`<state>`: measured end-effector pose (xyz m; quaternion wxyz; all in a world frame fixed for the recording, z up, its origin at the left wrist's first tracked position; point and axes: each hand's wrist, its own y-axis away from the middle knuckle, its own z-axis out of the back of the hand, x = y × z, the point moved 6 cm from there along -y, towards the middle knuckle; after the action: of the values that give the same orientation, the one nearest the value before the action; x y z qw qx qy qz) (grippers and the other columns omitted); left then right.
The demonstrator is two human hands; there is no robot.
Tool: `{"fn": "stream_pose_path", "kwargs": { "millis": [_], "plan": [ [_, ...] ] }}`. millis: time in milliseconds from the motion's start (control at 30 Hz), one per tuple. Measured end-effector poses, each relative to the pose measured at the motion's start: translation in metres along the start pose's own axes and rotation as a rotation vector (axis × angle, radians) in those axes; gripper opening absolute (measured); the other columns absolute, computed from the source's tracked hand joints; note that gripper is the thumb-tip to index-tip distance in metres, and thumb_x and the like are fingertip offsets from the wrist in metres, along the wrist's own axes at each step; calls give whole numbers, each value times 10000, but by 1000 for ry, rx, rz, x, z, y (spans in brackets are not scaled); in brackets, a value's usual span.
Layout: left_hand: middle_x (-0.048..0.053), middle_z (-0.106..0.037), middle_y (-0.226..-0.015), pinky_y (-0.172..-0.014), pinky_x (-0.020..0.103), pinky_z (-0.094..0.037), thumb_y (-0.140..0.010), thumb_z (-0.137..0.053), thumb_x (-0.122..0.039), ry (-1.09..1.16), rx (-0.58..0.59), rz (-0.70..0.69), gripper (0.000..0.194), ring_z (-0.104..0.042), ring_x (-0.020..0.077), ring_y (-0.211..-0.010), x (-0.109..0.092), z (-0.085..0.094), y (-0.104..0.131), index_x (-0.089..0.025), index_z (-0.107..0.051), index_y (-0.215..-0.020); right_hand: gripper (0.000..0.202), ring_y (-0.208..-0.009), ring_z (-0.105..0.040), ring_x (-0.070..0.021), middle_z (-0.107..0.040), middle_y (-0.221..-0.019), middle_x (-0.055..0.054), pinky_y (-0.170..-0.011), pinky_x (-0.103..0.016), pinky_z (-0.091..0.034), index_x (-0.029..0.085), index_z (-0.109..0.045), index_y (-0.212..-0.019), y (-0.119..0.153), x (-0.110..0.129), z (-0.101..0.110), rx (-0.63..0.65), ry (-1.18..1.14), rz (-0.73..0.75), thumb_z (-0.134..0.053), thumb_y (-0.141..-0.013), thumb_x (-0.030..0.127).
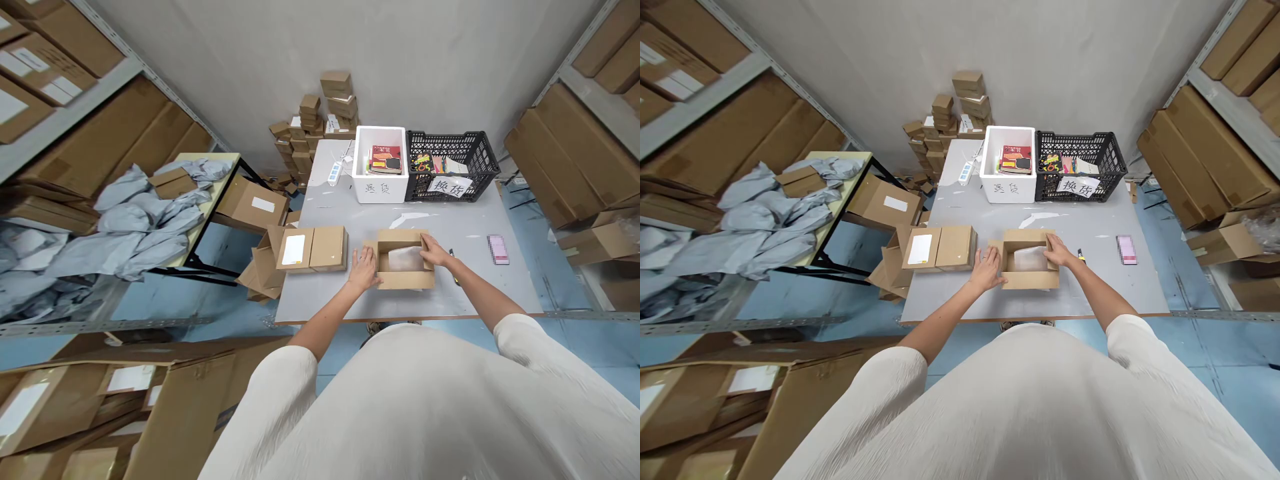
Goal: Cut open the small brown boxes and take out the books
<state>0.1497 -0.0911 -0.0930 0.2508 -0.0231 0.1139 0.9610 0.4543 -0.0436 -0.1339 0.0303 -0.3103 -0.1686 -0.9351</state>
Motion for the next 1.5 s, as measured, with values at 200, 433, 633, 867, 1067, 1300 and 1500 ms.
{"fn": "stream_pose_path", "kwargs": {
  "millis": [200,433,633,867,1067,1300,1500],
  "plan": [
    [203,-43,-1863,-1272,525,-326,-726,-910,-660,77,193,-71,1413,-322,463,-1630,7,-6,-46,-243,-81,-1791,947,-1625,-406,-357,-316,-1819,-89,-1347,-585,-329,262,-246,-1770,11,-15,17,-5,-232,-28,-569,-891,408],
    [182,56,-1867,-1248,553,-305,-598,-876,-840,93,264,-138,1628,-313,519,-1596,13,-14,-72,-264,73,-1789,991,-1382,-634,-333,-492,-1681,-170,-1167,-539,-550,241,-195,-1770,44,-63,35,-230,-234,-137,-582,-866,363],
    [203,-2,-1865,-1231,541,-305,-596,-870,-842,125,244,-142,1643,-334,507,-1577,15,-19,-70,-238,90,-1786,827,-1355,-548,-398,-541,-1544,-211,-1147,-591,-475,202,-374,-1687,69,-59,48,-267,261,-129,-599,-900,319],
    [208,-37,-1863,-1220,516,-316,-597,-890,-779,162,206,-139,1603,-352,499,-1567,14,-19,-67,-238,31,-1793,493,-1227,-590,-391,-649,-1339,-215,-1074,-477,-430,162,-639,-1425,33,70,35,-47,633,213,-665,-934,186],
    [216,-57,-1860,-1226,529,-312,-609,-873,-808,184,182,-134,1584,-372,494,-1555,11,-16,-63,-217,-5,-1795,355,-1104,-729,-319,-716,-1335,-170,-909,-395,-549,180,-725,-1319,-5,120,-43,332,650,276,-583,-994,184],
    [203,-59,-1863,-1231,544,-318,-602,-870,-857,212,183,-131,1596,-368,502,-1549,11,-19,-62,-227,-20,-1797,514,-1214,-752,-330,-730,-1417,-150,-971,-402,-588,258,-715,-1407,-31,88,-98,485,666,185,-710,-901,173],
    [200,-34,-1864,-1255,559,-288,-641,-865,-839,235,193,-138,1578,-359,498,-1553,14,-24,-60,-220,14,-1796,553,-1368,-658,-380,-639,-1524,-199,-1064,-469,-563,232,-722,-1358,-44,65,-118,513,687,237,-745,-817,122]
  ]
}}
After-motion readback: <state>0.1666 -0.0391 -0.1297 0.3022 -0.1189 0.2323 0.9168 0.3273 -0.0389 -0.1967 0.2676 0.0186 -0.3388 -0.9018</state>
